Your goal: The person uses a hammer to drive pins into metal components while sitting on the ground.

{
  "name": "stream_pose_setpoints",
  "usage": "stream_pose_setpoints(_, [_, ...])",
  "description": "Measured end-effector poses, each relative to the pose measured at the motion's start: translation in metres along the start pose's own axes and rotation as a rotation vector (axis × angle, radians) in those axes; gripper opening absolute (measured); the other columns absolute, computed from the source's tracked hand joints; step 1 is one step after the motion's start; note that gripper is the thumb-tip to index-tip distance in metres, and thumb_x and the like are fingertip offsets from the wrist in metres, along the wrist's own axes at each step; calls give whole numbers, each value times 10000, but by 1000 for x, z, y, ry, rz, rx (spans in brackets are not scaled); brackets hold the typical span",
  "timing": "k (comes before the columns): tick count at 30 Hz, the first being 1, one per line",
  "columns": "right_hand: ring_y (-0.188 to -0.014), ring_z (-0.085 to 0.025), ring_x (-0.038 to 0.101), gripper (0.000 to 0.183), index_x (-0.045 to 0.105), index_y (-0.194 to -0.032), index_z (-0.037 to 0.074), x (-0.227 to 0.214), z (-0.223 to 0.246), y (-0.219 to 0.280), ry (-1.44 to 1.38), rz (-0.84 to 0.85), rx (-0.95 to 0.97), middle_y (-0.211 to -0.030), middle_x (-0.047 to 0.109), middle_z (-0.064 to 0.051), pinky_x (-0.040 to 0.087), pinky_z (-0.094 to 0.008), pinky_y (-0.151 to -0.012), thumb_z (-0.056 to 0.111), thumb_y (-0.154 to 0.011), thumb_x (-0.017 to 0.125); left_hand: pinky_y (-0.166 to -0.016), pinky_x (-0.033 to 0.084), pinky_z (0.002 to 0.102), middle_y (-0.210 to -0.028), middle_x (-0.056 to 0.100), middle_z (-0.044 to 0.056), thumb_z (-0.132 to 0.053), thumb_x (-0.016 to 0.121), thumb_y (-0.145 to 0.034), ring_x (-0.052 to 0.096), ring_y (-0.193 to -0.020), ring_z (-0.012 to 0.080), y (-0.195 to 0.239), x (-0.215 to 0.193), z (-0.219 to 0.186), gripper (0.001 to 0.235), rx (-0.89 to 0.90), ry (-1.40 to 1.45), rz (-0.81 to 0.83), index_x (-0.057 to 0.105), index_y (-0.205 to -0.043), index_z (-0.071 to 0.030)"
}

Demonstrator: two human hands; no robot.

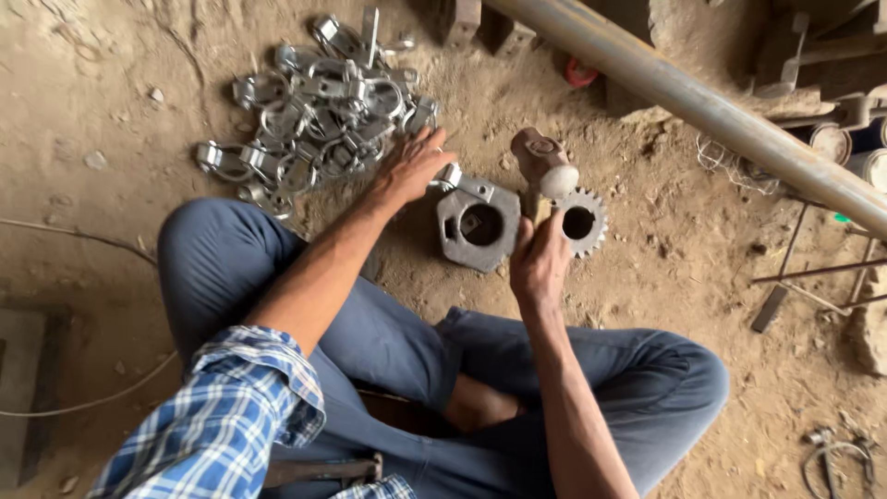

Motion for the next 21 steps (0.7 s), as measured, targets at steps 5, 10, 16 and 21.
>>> stream_pose_setpoints(5, [-394,-272,550,453,418,-1294,-78,11,3,12,483,196,70,-623,629,-207,421,-389,-279,319,-1091,500,-1078,422,539,-1501,465,151,167,661,-779,503,-1268,333,-8,-5,-3,570,56,13,-141,700,-1258,-140])
stream_pose_setpoints(10, [-405,-338,549,377,487,-1129,-14,23,-14,25,490,187,64,-596,613,-205,424,-481,-344,353,-1069,545,-1150,430,498,-1443,512,114,115,655,-843,520,-1303,294,8,10,3,539,60,-11,-113,686,-1318,-138])
stream_pose_setpoints(16, [-402,-204,434,315,501,-1109,53,4,-11,13,394,174,169,-584,539,-83,412,-449,-331,368,-1125,485,-1059,456,488,-1499,491,157,153,635,-827,535,-1228,295,-14,18,3,544,102,-92,-189,705,-1285,-132])
stream_pose_setpoints(21, [-403,-177,428,345,450,-1178,-26,4,-7,18,298,64,-11,-620,549,-88,391,-401,-328,313,-1113,457,-1122,421,524,-1510,489,142,75,681,-886,518,-1299,286,-17,17,7,285,80,-25,-151,733,-1076,-131])
Point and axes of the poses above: each hand's wrist, its own y-axis away from the middle knuckle, its own x-axis out of the palm, z = x × y, the point moved 1 cm from there along -y, towards the middle knuckle
